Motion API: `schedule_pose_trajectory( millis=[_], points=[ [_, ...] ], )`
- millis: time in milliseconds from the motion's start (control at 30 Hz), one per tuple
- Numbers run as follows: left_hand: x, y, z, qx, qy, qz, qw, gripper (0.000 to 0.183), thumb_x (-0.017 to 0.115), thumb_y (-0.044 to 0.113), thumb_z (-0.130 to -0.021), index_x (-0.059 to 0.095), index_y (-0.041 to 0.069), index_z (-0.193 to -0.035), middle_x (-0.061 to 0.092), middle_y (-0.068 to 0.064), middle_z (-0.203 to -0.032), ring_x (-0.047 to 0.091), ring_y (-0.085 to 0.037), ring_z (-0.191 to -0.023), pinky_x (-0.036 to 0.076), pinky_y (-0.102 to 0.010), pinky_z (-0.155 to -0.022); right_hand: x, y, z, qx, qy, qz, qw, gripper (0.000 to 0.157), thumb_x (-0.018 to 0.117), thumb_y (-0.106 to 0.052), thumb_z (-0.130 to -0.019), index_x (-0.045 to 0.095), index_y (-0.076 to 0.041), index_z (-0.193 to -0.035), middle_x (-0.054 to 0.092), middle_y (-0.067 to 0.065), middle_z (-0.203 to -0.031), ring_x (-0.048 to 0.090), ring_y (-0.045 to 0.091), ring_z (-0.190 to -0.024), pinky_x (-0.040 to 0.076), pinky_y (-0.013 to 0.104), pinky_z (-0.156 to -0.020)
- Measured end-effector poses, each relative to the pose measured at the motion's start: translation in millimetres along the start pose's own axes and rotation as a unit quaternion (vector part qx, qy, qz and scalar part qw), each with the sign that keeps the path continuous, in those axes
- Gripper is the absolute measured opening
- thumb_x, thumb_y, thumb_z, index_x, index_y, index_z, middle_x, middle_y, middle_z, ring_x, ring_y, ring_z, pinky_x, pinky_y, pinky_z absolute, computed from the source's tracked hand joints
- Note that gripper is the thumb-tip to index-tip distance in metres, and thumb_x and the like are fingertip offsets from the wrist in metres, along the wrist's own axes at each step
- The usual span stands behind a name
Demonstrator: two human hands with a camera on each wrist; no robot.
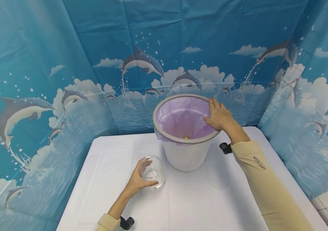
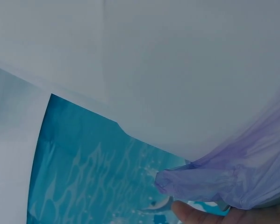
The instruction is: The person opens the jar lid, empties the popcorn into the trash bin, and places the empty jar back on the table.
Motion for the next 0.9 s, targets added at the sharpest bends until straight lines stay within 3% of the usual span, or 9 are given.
schedule_pose_trajectory(
  millis=[367, 667, 800, 900],
  points=[
    [58.8, -5.1, 11.8, 0.012, -0.043, 0.031, 0.9985, 0.114, 0.097, 0.017, -0.067, 0.029, 0.015, -0.159, 0.045, -0.019, -0.157, 0.043, -0.042, -0.146, 0.035, -0.066, -0.119, -3.1, 2.5, 3.2, 0.003, 0.001, -0.013, 1.000, 0.089, 0.053, -0.026, -0.103, -0.004, 0.011, -0.160, 0.001, 0.040, -0.165, 0.011, 0.065, -0.147, 0.021, 0.078, -0.117],
    [96.7, 5.2, 13.8, 0.005, -0.090, 0.044, 0.9950, 0.114, 0.097, 0.017, -0.068, 0.029, 0.031, -0.158, 0.046, -0.011, -0.157, 0.045, -0.038, -0.145, 0.037, -0.063, -0.119, -0.5, 5.1, 3.0, 0.005, 0.005, -0.027, 1.000, 0.089, 0.054, -0.028, -0.103, -0.003, 0.010, -0.161, 0.002, 0.039, -0.166, 0.011, 0.064, -0.148, 0.020, 0.078, -0.117],
    [103.0, 5.3, 12.3, -0.009, -0.103, 0.028, 0.9942, 0.119, 0.098, 0.020, -0.067, 0.025, 0.027, -0.161, 0.044, -0.010, -0.160, 0.043, -0.036, -0.148, 0.035, -0.062, -0.121, -1.3, 11.9, 2.3, 0.002, 0.029, -0.081, 0.996, 0.084, 0.050, -0.030, -0.105, 0.002, 0.009, -0.162, 0.006, 0.040, -0.165, 0.010, 0.064, -0.149, 0.018, 0.078, -0.118],
    [97.1, 2.2, 11.9, -0.024, -0.135, -0.001, 0.9906, 0.123, 0.099, 0.022, -0.067, 0.022, 0.029, -0.163, 0.041, -0.007, -0.162, 0.041, -0.033, -0.150, 0.033, -0.059, -0.123, -2.1, 17.4, 6.3, 0.006, 0.049, -0.161, 0.986, 0.082, 0.042, -0.037, -0.108, 0.000, 0.007, -0.163, 0.003, 0.040, -0.166, 0.006, 0.062, -0.151, 0.014, 0.077, -0.120]
  ],
)
Point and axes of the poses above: each hand's wrist, its own z-axis away from the middle knuckle, its own x-axis out of the palm, y = z × x, the point moved 4 cm from there along -z, towards the middle knuckle
